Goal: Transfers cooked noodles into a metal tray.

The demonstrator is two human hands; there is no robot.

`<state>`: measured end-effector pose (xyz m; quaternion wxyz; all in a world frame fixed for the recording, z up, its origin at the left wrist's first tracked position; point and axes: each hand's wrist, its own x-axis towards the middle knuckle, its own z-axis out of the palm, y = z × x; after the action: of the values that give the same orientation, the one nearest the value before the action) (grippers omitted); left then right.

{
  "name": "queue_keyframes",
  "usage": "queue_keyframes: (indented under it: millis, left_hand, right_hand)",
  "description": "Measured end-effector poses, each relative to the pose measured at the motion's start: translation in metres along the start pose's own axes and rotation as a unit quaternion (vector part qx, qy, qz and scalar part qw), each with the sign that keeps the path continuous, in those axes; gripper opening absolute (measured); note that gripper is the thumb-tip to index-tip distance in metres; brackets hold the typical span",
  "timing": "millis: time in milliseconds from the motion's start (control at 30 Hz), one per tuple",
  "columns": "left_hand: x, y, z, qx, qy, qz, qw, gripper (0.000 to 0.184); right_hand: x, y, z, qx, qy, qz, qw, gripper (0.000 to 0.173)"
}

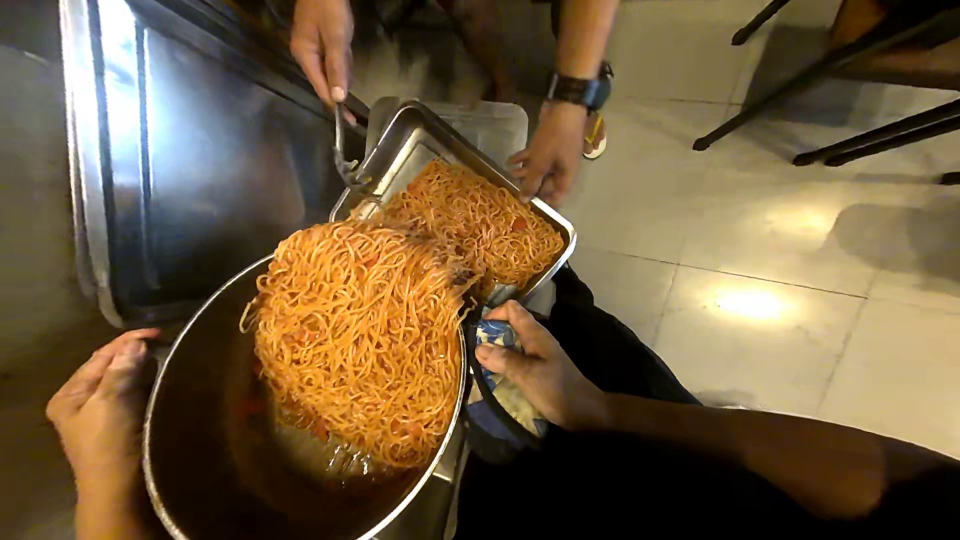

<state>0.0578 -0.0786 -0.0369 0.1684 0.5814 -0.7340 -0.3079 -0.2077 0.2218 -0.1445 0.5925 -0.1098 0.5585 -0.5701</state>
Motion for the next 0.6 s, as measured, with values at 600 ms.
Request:
queue_keyframes:
  millis: [600]
  left_hand:
    - [0.01,-0.014,-0.008,0.006,-0.015,0.015,1.0,0.026]
  right_hand:
    - [0.01,-0.01,0.001,-0.01,0.0,0.033,0.999,0.034]
